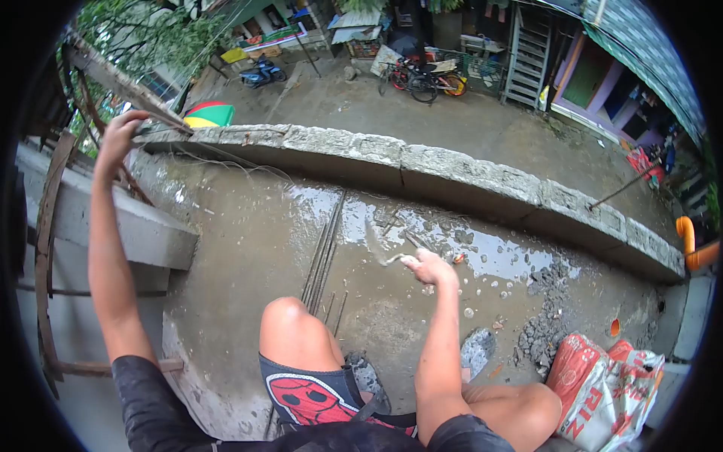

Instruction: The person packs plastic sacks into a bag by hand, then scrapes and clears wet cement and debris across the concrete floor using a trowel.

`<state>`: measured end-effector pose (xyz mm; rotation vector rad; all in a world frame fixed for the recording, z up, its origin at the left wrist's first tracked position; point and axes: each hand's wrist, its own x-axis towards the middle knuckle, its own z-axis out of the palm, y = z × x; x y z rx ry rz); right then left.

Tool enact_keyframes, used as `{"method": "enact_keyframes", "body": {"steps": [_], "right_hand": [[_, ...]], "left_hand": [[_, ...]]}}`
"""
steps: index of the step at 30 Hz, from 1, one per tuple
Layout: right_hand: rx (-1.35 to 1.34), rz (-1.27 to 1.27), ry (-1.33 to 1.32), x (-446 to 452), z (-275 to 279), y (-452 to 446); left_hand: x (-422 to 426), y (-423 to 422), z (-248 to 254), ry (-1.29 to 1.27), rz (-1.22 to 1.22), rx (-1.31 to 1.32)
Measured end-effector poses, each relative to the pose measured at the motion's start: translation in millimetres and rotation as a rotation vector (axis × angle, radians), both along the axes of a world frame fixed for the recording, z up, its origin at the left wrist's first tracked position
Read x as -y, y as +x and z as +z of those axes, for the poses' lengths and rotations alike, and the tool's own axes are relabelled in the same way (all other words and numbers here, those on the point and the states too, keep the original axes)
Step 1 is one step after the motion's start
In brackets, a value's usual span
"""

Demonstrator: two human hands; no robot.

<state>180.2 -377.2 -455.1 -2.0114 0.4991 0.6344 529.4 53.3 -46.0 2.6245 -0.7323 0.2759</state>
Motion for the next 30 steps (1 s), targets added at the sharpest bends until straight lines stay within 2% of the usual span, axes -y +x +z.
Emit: {"method": "enact_keyframes", "body": {"steps": [3,4,7,8,9,10,11,12,14,17,19,22,24,25,27,30], "right_hand": [[0.062,0.073,-0.126,-46,-47,20],[0.051,0.021,-0.118,-65,-64,27],[0.069,-0.137,-0.097,-96,-129,38],[0.096,-0.223,-0.092,-98,-143,35],[0.088,-0.239,-0.091,-90,-145,33],[0.058,-0.385,0.032,-80,-145,33],[0.037,-0.528,0.146,-63,-146,36],[0.066,-0.616,0.155,-51,-149,35],[0.060,-0.812,0.217,-23,-147,27],[0.071,-0.975,0.064,4,-148,-7],[0.105,-1.032,0.108,18,-169,-39],[0.107,-1.165,0.108,14,-151,-77],[0.096,-1.313,0.061,11,-147,-89],[0.100,-1.323,0.005,5,-146,-93],[0.212,-1.279,-0.232,-10,-189,-102],[0.222,-0.984,-0.081,-36,-126,-116]], "left_hand": [[-52,32,40,0.111,0.035,0.285],[-65,40,36,0.187,0.131,0.458],[-77,45,-23,0.210,0.354,0.580],[-84,54,-56,0.271,0.409,0.539],[-87,58,-98,0.184,0.371,0.464],[-84,63,-142,0.246,0.488,0.300],[-34,24,-177,0.284,0.736,0.156],[-5,5,-217,0.265,0.828,-0.023],[60,-45,-275,0.275,0.778,-0.244],[128,-97,-342,0.221,0.501,-0.467],[164,-133,-362,0.181,0.360,-0.516],[204,-164,-374,0.136,0.270,-0.566],[227,-160,-380,-0.021,0.148,-0.603],[240,-156,-383,-0.025,0.120,-0.610],[278,-169,-373,-0.064,0.170,-0.475],[338,-200,-371,-0.165,0.036,-0.504]]}}
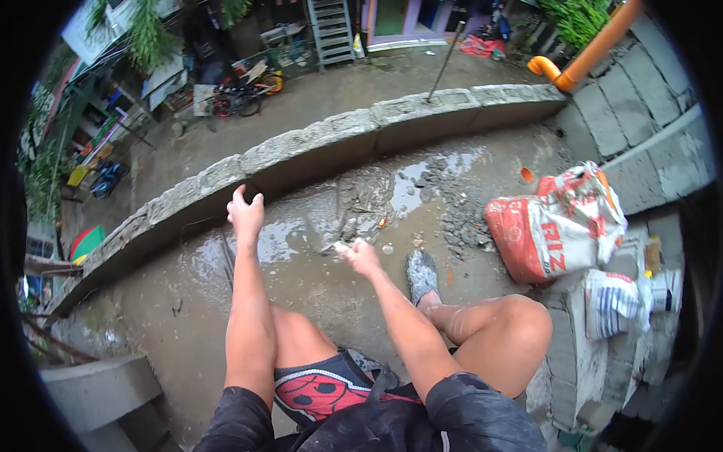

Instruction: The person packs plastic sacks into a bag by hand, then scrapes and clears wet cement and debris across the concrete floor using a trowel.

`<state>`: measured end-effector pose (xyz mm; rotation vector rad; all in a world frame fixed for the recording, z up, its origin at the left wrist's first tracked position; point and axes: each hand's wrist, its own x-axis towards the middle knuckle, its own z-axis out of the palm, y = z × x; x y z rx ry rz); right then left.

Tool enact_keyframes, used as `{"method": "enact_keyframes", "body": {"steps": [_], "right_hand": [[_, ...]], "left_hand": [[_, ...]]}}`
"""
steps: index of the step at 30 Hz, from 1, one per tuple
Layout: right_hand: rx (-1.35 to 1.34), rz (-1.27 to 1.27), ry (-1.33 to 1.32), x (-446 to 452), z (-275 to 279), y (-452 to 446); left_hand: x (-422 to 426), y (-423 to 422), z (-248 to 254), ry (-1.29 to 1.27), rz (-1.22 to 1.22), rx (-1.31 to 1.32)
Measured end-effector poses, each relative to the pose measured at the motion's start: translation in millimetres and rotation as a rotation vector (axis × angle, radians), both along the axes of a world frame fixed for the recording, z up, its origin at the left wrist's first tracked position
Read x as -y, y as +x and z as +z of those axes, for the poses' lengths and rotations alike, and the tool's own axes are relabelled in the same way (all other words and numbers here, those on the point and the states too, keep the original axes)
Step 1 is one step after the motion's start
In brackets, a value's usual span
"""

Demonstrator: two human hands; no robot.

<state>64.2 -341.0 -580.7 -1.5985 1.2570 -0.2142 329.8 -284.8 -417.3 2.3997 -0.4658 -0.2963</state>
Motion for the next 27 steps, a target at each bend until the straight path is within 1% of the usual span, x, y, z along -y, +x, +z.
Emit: {"method": "enact_keyframes", "body": {"steps": [2,3,4,5,6,7,9,10,11,12,13,14,15,16,18,19,20,21,22,23,24,25,27], "right_hand": [[-0.070,0.266,-0.018,-19,30,4],[-0.101,0.397,-0.044,-27,32,11],[-0.102,0.405,-0.040,-37,24,21],[-0.114,0.482,-0.072,-46,3,31],[-0.123,0.562,-0.101,-51,-4,38],[-0.112,0.581,-0.098,-45,-10,43],[-0.194,0.525,0.176,-23,-11,48],[-0.140,0.354,0.185,-14,-16,42],[-0.094,0.176,0.199,-3,-22,27],[-0.004,0.008,0.265,13,-29,9],[-0.007,-0.117,0.236,28,-40,-9],[0.010,-0.205,0.220,41,-39,-33],[0.028,-0.286,0.200,53,-33,-47],[0.026,-0.280,0.203,54,-25,-53],[-0.043,-0.229,0.101,52,-9,-62],[-0.039,-0.205,0.132,41,-3,-55],[0.005,-0.095,0.058,30,-12,-42],[-0.147,0.130,0.043,24,-9,-19],[-0.181,0.274,-0.007,15,-3,13],[-0.206,0.373,0.021,7,0,47],[-0.233,0.401,0.000,-1,-5,79],[-0.246,0.374,0.080,-3,-13,100],[-0.254,0.190,0.109,7,-15,113]], "left_hand": [[29,-27,4,-0.072,-0.086,-0.026],[41,-32,4,-0.098,-0.110,-0.023],[50,-36,4,-0.131,-0.105,-0.025],[55,-39,9,-0.189,-0.088,-0.041],[55,-41,10,-0.199,-0.071,-0.022],[55,-38,12,-0.212,-0.048,0.002],[48,-27,8,-0.167,-0.012,0.016],[39,-23,2,-0.118,-0.001,0.017],[31,-14,-4,-0.133,0.013,0.054],[22,-10,-5,-0.099,0.047,0.046],[18,-2,-3,-0.080,0.079,0.041],[11,14,-23,-0.085,0.078,0.071],[9,14,-20,-0.093,0.116,0.058],[7,15,-20,-0.085,0.112,0.071],[7,14,-16,-0.079,0.106,0.088],[8,12,-12,-0.075,0.127,0.075],[9,10,-9,-0.070,0.149,0.061],[9,10,-8,-0.072,0.149,0.065],[7,11,-10,-0.090,0.150,0.070],[7,11,-12,-0.107,0.147,0.076],[6,10,-12,-0.099,0.140,0.094],[6,8,-11,-0.095,0.140,0.104],[-1,6,-8,0.017,0.136,0.172]]}}
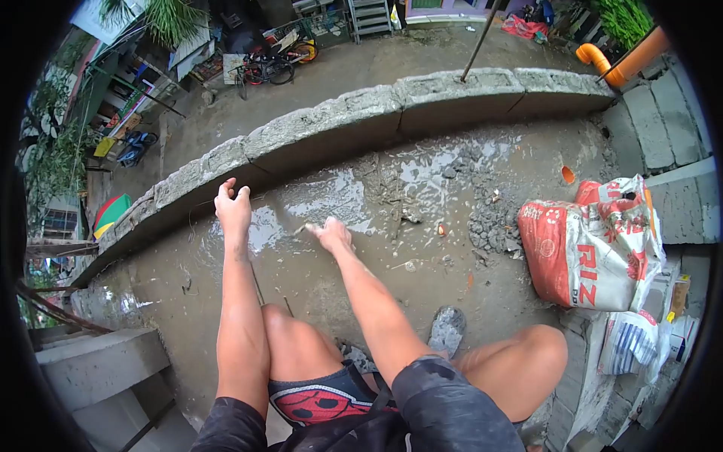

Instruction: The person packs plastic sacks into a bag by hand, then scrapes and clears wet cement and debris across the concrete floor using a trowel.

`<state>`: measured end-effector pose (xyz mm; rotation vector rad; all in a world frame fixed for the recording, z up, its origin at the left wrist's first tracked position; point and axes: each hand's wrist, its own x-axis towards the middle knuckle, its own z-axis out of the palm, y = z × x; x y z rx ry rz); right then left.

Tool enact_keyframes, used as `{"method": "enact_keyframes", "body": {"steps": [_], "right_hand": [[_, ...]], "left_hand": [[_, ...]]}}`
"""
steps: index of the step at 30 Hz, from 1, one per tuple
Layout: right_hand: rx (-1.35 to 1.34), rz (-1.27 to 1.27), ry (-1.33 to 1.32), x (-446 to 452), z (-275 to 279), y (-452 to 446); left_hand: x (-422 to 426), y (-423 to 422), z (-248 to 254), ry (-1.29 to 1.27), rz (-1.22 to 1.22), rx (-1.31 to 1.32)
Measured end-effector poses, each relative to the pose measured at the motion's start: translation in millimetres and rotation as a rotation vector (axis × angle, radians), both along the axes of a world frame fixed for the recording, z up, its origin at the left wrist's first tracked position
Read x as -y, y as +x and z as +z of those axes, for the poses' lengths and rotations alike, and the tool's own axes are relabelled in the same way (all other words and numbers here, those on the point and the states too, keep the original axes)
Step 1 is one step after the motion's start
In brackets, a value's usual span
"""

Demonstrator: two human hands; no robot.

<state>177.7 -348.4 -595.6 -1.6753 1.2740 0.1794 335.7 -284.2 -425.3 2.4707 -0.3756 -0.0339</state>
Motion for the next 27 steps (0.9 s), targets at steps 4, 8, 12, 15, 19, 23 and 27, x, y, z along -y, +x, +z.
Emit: {"method": "enact_keyframes", "body": {"steps": [4,8,12,15,19,23,27], "right_hand": [[0.029,-0.350,0.134,50,-24,-63],[-0.071,-0.215,-0.263,88,2,-141],[-0.125,0.541,-0.491,135,82,-199],[-0.066,0.605,-0.774,149,102,-283],[-0.184,0.376,0.056,160,156,-413],[-0.147,-0.206,0.051,66,158,-513],[-0.223,-0.639,-0.087,-27,49,-528]], "left_hand": [[-15,7,-10,0.011,-0.020,0.021],[11,-5,-8,0.052,-0.056,-0.023],[54,-7,-24,-0.002,-0.140,0.101],[90,-22,-12,-0.120,-0.242,0.188],[136,-23,-27,-0.170,-0.432,0.205],[177,-28,-39,0.081,-0.533,0.381],[201,-3,-94,0.250,-0.479,0.320]]}}
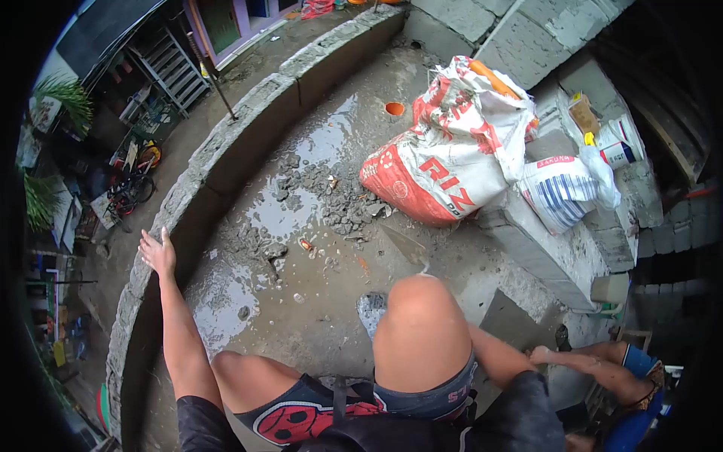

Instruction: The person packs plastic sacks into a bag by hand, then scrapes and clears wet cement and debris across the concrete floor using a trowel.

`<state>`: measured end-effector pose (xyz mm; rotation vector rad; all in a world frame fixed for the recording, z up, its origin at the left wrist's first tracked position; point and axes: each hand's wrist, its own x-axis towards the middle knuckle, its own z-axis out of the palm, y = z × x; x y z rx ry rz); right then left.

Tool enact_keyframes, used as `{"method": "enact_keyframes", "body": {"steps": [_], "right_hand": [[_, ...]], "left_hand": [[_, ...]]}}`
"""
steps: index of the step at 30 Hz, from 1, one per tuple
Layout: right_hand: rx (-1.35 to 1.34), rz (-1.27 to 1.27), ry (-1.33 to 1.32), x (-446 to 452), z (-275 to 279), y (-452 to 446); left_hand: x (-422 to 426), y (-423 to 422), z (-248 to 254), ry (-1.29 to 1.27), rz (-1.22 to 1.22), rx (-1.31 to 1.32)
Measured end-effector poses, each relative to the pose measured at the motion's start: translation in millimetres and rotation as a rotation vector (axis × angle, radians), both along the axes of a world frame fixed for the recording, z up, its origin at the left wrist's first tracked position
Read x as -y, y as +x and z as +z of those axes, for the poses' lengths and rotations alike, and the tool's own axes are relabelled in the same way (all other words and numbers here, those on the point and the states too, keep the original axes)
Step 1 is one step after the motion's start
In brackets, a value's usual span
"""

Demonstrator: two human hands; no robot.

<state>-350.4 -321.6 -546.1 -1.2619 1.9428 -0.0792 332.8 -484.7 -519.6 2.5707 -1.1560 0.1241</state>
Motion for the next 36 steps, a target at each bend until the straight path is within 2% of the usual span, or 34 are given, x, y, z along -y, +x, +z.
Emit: {"method": "enact_keyframes", "body": {"steps": [1,3,5,7,10,15,18,22,24,27,30,31,34,36], "right_hand": [[-0.056,-0.167,-0.023,-16,-21,11],[-0.170,-0.501,-0.060,-36,-51,40],[-0.289,-0.566,-0.008,22,-59,84],[-0.177,-0.426,0.017,50,-53,130],[-0.200,-0.311,-0.021,72,-72,175],[-0.294,-0.194,-0.039,47,-66,161],[-0.265,0.105,-0.049,23,-52,135],[-0.234,-0.050,-0.130,-2,-29,111],[-0.291,-0.282,-0.062,6,-29,106],[-0.226,-0.319,-0.073,60,-61,126],[-0.131,-0.369,-0.028,95,-69,177],[-0.125,-0.359,-0.030,92,-72,180],[-0.159,-0.019,-0.100,54,-78,182],[-0.127,0.033,-0.078,48,-56,187]], "left_hand": [[2,-7,2,0.008,-0.022,0.006],[2,-23,11,0.233,0.051,0.165],[3,-7,-4,0.232,0.025,0.157],[5,-2,-3,0.278,0.033,0.123],[5,-1,-1,0.299,0.036,0.105],[3,0,-1,0.299,0.034,0.110],[3,-4,-2,0.299,0.038,0.111],[1,4,1,0.274,0.007,0.039],[2,-2,5,0.292,0.005,0.032],[5,-11,9,0.294,0.037,0.041],[2,-18,16,0.314,0.047,0.036],[6,-19,17,0.307,0.052,0.033],[4,-20,15,0.270,0.023,0.046],[3,-15,12,0.252,0.002,0.011]]}}
